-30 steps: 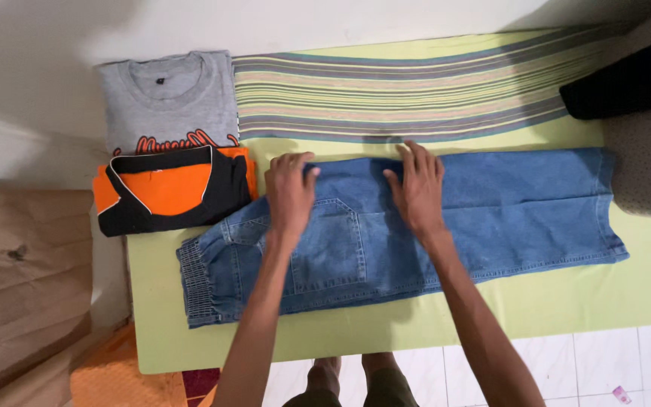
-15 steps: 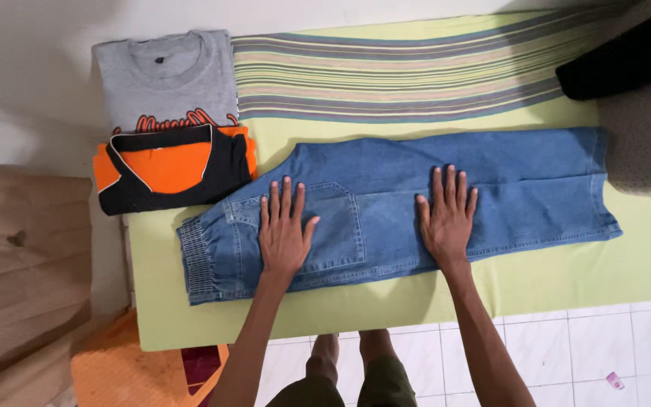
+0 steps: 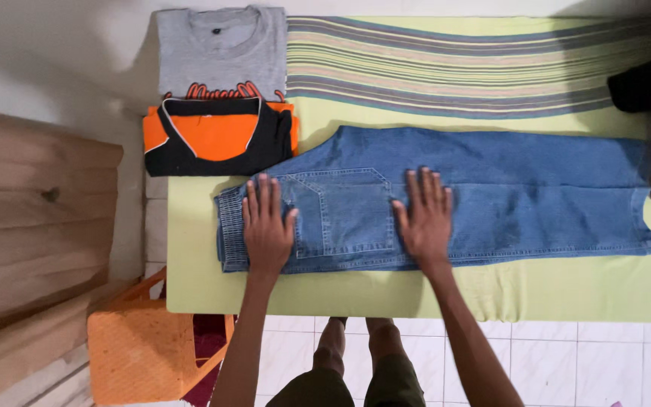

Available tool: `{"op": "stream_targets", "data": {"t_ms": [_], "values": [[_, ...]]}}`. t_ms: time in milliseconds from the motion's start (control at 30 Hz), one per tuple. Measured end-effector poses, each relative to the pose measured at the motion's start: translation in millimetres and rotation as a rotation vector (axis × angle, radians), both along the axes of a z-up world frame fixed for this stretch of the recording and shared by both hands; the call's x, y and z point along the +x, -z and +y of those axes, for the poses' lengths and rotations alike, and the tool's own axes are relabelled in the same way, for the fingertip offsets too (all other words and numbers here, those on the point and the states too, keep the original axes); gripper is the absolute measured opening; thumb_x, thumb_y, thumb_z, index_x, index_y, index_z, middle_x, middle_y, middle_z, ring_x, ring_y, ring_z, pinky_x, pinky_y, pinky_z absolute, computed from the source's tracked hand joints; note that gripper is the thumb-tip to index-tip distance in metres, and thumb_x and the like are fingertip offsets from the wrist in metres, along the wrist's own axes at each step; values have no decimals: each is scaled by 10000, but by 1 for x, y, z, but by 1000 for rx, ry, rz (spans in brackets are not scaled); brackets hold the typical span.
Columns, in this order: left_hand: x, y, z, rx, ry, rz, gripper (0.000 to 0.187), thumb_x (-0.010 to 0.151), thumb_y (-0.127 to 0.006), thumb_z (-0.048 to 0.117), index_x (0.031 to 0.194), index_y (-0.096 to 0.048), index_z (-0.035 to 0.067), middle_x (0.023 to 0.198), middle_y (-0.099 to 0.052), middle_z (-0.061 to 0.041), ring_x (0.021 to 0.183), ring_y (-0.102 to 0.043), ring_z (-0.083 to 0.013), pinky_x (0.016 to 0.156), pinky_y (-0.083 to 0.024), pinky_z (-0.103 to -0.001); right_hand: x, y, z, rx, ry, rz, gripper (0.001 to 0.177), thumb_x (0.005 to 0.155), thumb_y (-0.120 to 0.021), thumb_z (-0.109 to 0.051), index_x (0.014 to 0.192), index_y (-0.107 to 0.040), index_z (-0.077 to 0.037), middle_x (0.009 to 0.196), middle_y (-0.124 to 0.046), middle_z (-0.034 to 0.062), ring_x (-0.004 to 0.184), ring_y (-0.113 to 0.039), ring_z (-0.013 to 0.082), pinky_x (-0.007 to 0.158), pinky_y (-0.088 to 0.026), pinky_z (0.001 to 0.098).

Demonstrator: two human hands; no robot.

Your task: The person folds a pair of blue denim jeans on a light green table. They turn the jeans inside out, lay them flat, fold the legs together, and then fold the garment into a compact rectangle. The folded jeans are placed on top of a stack of other folded clothes.

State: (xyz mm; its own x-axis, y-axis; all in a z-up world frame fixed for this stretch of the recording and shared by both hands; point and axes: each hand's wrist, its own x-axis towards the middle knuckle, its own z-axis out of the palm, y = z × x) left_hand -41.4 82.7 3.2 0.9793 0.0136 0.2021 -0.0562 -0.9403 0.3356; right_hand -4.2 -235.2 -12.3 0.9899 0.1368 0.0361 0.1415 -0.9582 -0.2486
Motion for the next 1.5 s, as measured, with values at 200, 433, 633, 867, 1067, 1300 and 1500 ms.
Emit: {"op": "stream_targets", "data": {"t_ms": [200, 433, 633, 867, 1067, 1300, 1500], "values": [[-6, 2, 16, 110, -59, 16, 691, 1070, -505, 444, 1607, -345, 40, 1689, -288, -127, 1569, -248, -314, 1251, -182, -574, -11, 4, -16, 68, 143, 20, 631, 1116, -347, -463, 1654, -264, -142, 1722, -214, 113, 1606, -143, 333, 1293, -58, 555], [-9, 2, 33, 107, 9, 38, 679, 1077, -475, 450, 1626, -326, 80, 1704, -285, -107, 1584, -236, -272, 1267, -146, -567, -11, 19, 52, 73, -90, -31, 631, 1127, -329, -453, 1670, -218, -154, 1741, -177, 139, 1618, -114, 302, 1298, -20, 578], [-9, 7, 32, 104, 6, 45, 692, 1085, -463, 454, 1642, -298, 77, 1714, -264, -99, 1587, -226, -278, 1272, -136, -575, -12, 8, 27, -3, -63, -70, 646, 1069, -418, -455, 1619, -317, -131, 1688, -254, 172, 1559, -192, 343, 1231, -100, 595], [-10, -1, 5, 172, -25, 72, 611, 1087, -485, 309, 1612, -362, 22, 1707, -303, -156, 1597, -218, -330, 1258, -127, -608, -47, -7, -89, 41, 84, -70, 548, 1112, -444, -364, 1595, -416, -105, 1665, -365, 152, 1562, -292, 335, 1259, -175, 592], [-27, -9, -108, 28, 319, 78, 505, 1004, -577, 281, 1441, -566, 28, 1559, -494, -156, 1494, -398, -334, 1196, -334, -570, -76, -18, -152, 110, 122, -89, 412, 1063, -519, -183, 1466, -523, -96, 1590, -479, 115, 1530, -403, 289, 1291, -208, 546], [-71, 2, -140, 7, 479, 3, 603, 896, -727, 341, 1380, -575, 14, 1471, -533, -217, 1389, -458, -361, 1156, -311, -587, -111, -44, -222, 39, -30, -61, 662, 819, -652, -101, 1470, -531, -79, 1546, -483, 153, 1459, -407, 323, 1219, -195, 571], [-82, 5, -108, 171, 524, -18, 510, 903, -684, 95, 1399, -581, 25, 1483, -556, -153, 1428, -497, -316, 1224, -395, -489, -105, -32, -259, -37, -66, -97, 487, 939, -679, -125, 1413, -569, -117, 1507, -581, 91, 1445, -489, 255, 1247, -276, 515]]}}
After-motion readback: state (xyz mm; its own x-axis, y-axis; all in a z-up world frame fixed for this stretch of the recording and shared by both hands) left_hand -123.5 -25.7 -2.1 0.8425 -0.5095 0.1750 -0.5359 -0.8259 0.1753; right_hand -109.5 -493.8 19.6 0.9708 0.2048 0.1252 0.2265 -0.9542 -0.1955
